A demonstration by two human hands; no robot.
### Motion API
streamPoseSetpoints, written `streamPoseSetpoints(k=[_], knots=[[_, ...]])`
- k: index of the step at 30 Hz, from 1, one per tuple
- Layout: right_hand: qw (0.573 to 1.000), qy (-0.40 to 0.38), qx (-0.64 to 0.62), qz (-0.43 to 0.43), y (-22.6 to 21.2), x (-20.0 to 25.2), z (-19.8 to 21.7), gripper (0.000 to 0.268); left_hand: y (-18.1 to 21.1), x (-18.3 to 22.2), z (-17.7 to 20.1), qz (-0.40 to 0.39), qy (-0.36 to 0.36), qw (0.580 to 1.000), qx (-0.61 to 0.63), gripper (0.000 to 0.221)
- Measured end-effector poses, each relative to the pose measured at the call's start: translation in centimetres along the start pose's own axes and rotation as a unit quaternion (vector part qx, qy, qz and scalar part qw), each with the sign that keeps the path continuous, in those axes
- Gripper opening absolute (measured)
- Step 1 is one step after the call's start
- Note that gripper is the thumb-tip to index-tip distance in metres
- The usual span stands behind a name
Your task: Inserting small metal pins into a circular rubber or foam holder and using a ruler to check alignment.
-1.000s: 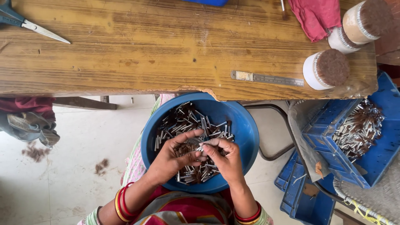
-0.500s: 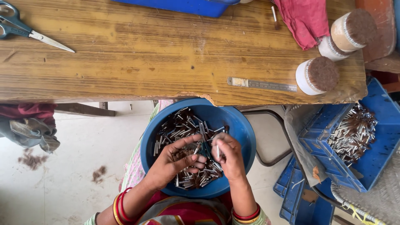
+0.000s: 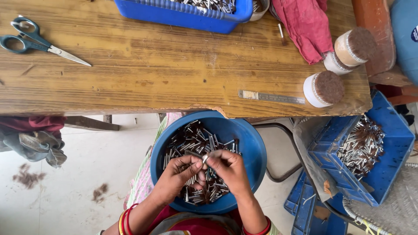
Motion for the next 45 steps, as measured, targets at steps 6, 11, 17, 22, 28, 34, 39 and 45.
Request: streamPoseSetpoints(k=[6, 11, 17, 22, 28, 34, 39, 45], knots=[[0.984, 0.157, 0.09, -0.001, -0.9, -0.2, 2.2, 0.011, 0.6, 0.5, 0.3, -0.011, -0.006, 1.0, -0.006, 0.027], [0.979, 0.029, 0.202, 0.018, -5.5, -3.3, -2.9, 0.006, 1.0, 1.3, 1.9, -0.032, 0.034, 0.998, 0.033, 0.026], [0.879, -0.007, 0.438, 0.191, -18.8, -10.2, -8.8, 0.008, 0.0, 1.6, 3.9, -0.023, 0.092, 0.989, 0.109, 0.021], [0.703, 0.104, 0.625, 0.322, -32.0, -16.4, -10.3, 0.055, -0.5, 1.4, 3.2, -0.014, 0.094, 0.986, 0.134, 0.021], [0.726, -0.052, 0.557, 0.401, -23.8, -6.8, -14.5, 0.02, -2.3, 0.4, 6.1, -0.093, 0.123, 0.979, 0.132, 0.022], [0.807, -0.224, 0.513, 0.189, -7.5, -2.3, -10.5, 0.064, -1.2, -0.9, 2.8, -0.026, 0.017, 0.984, 0.176, 0.069], [0.982, -0.153, 0.111, 0.023, 7.3, 5.0, 2.7, 0.072, 2.2, -1.4, 0.1, -0.058, -0.03, 0.996, -0.067, 0.096], [0.946, -0.209, 0.223, 0.111, -7.1, 1.6, -4.2, 0.061, 1.9, -1.6, -2.1, 0.039, -0.017, 0.999, 0.015, 0.096]])
Point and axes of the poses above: each hand's wrist, its own x-axis away from the middle knuckle, its own z-axis out of the back of the hand, y = z × x, the point moved 9 cm from there along -x, towards the middle knuckle, and after that the axes turned 13 degrees about -y, right-handed, at the moved point
